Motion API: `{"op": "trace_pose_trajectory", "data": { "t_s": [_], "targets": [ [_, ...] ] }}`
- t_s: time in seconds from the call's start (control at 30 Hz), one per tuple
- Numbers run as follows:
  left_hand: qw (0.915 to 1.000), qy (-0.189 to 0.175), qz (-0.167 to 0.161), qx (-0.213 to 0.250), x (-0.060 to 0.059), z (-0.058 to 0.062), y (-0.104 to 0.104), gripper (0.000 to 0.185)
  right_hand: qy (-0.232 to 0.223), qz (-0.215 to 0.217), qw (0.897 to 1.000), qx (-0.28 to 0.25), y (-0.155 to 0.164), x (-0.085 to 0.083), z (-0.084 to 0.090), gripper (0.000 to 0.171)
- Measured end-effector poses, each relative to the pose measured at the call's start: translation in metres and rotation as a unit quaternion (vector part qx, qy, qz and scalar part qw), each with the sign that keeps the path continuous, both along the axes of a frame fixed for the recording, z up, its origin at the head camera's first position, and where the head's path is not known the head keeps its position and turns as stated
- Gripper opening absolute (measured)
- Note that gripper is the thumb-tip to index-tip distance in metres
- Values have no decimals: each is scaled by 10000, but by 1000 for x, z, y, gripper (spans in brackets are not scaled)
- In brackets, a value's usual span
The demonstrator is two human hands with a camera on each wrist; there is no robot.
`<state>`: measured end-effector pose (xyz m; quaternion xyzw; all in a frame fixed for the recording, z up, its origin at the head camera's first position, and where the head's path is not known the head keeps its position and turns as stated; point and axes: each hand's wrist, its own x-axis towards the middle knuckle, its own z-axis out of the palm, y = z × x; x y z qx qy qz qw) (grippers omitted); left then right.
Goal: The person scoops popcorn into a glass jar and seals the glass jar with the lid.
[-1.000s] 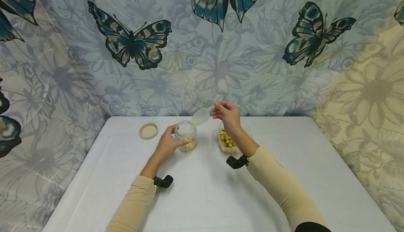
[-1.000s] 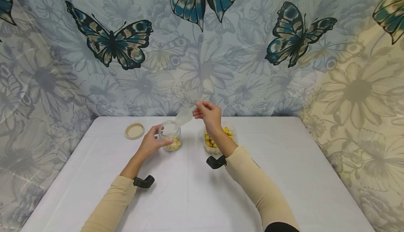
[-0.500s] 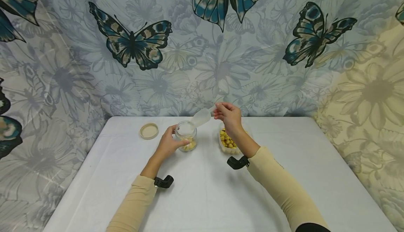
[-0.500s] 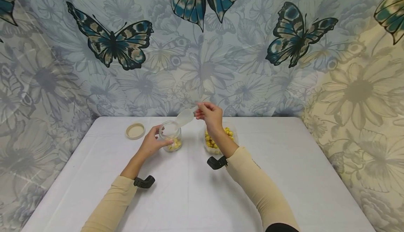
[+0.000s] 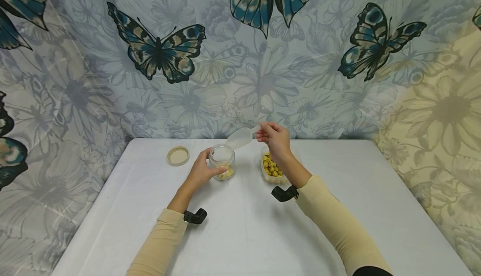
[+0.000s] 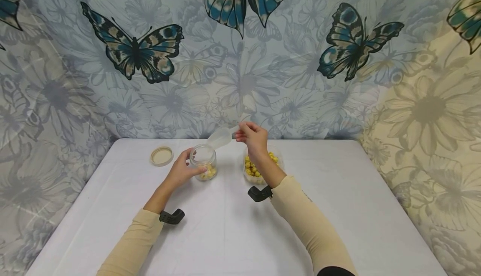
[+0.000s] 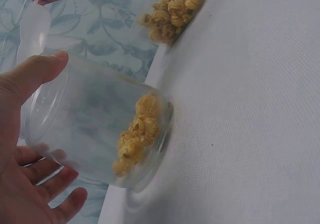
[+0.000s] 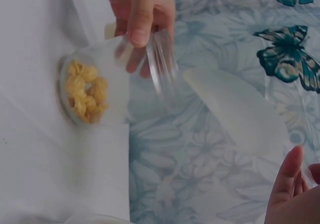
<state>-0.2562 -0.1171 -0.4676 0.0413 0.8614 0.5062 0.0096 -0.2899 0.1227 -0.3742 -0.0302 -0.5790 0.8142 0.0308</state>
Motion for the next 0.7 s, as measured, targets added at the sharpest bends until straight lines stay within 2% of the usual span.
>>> {"op": "trace_pose_trajectory", "data": {
  "t_s": [0.2,0.43,0.7],
  "targets": [
    [10000,65,-22,20,0,1,0,89,-4,-13,10000,-42,2,-1,1,23],
    [9999,98,-45,78,-1,2,0,87,-66,33,10000,5,6,-1,1,11],
    [9996,136,-79,234,0,5,-1,88,-130,21,9997,-226,14,3,2,22]
  ]
}}
